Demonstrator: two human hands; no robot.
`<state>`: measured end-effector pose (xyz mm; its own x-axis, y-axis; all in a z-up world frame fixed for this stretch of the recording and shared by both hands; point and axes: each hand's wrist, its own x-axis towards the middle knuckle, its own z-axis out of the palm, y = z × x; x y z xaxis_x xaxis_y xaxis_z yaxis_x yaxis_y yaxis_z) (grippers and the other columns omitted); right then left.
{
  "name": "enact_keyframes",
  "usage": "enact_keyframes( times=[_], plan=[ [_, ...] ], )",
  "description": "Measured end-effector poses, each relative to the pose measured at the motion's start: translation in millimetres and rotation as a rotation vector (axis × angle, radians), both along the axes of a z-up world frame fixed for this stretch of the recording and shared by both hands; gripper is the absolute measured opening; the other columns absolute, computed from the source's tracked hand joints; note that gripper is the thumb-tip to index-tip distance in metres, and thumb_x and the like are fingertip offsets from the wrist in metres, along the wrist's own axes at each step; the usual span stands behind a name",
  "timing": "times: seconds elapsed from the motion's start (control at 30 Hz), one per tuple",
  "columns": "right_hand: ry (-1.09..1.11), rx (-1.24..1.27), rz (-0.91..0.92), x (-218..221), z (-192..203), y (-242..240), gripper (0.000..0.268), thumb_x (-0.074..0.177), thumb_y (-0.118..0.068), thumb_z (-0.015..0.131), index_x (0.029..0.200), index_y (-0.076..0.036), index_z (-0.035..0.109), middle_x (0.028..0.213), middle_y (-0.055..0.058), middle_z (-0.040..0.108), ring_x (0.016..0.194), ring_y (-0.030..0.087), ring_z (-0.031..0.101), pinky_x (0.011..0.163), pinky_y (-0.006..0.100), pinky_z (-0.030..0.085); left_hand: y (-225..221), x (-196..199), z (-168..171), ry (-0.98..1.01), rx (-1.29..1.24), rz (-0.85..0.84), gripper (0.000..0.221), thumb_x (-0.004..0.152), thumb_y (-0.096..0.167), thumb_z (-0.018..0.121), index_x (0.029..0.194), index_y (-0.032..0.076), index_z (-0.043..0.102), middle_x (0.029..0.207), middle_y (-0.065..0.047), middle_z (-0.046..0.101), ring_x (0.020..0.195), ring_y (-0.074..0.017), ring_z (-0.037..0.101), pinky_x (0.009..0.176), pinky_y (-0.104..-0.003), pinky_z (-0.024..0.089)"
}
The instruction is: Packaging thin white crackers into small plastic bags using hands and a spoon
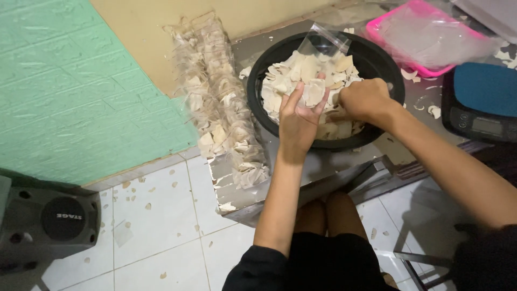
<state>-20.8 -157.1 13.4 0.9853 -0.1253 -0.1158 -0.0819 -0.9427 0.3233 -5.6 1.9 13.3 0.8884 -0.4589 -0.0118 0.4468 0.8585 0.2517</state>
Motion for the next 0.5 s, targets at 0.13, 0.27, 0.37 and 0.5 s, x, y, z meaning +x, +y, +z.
enact_keyframes(
  times=[0.13,0.27,0.37,0.5],
  plan=[
    [-0.01,0.132,-0.082,8.9,-3.8,-32.6,0.071,0.078,-0.085,0.057,0.099,-0.022,0.084,0.092,0.014,0.081,0.096,0.038,0.077,0.081,0.049,0.058,0.6,0.9,-2.2,0.001,0.0,0.0,0.024,0.1,0.008,0.068,0.093,0.008,0.045,0.14,-0.02,0.058,0.122,-0.0381,0.063,0.107,-0.058,0.052],
    [0.041,0.292,-0.2,-1.8,16.8,-41.9,0.066,0.075,-0.085,0.062,0.094,-0.027,0.085,0.099,0.014,0.082,0.107,0.041,0.074,0.089,0.047,0.056,-0.4,0.6,-5.5,-0.029,0.004,-0.002,0.025,0.101,0.01,0.067,0.093,0.009,0.044,0.136,-0.021,0.06,0.123,-0.0378,0.063,0.108,-0.056,0.051],
    [0.035,0.357,-0.256,-10.0,36.8,-36.2,0.064,0.077,-0.084,0.061,0.093,-0.027,0.085,0.101,0.016,0.082,0.11,0.043,0.073,0.091,0.049,0.055,-2.3,3.5,-12.6,-0.033,-0.014,0.001,0.025,0.101,0.01,0.067,0.094,0.009,0.044,0.136,-0.022,0.061,0.124,-0.0396,0.062,0.108,-0.058,0.05],
    [-0.02,0.588,-0.195,-18.4,54.5,-52.3,0.076,0.087,-0.074,0.066,0.054,-0.011,0.042,0.054,0.003,0.028,0.054,0.019,0.026,0.056,0.035,0.018,-2.7,6.6,-28.9,-0.196,-0.06,0.004,0.037,0.104,0.01,0.059,0.137,-0.004,0.051,0.139,-0.023,0.059,0.128,-0.0312,0.061,0.11,-0.049,0.049]
  ],
)
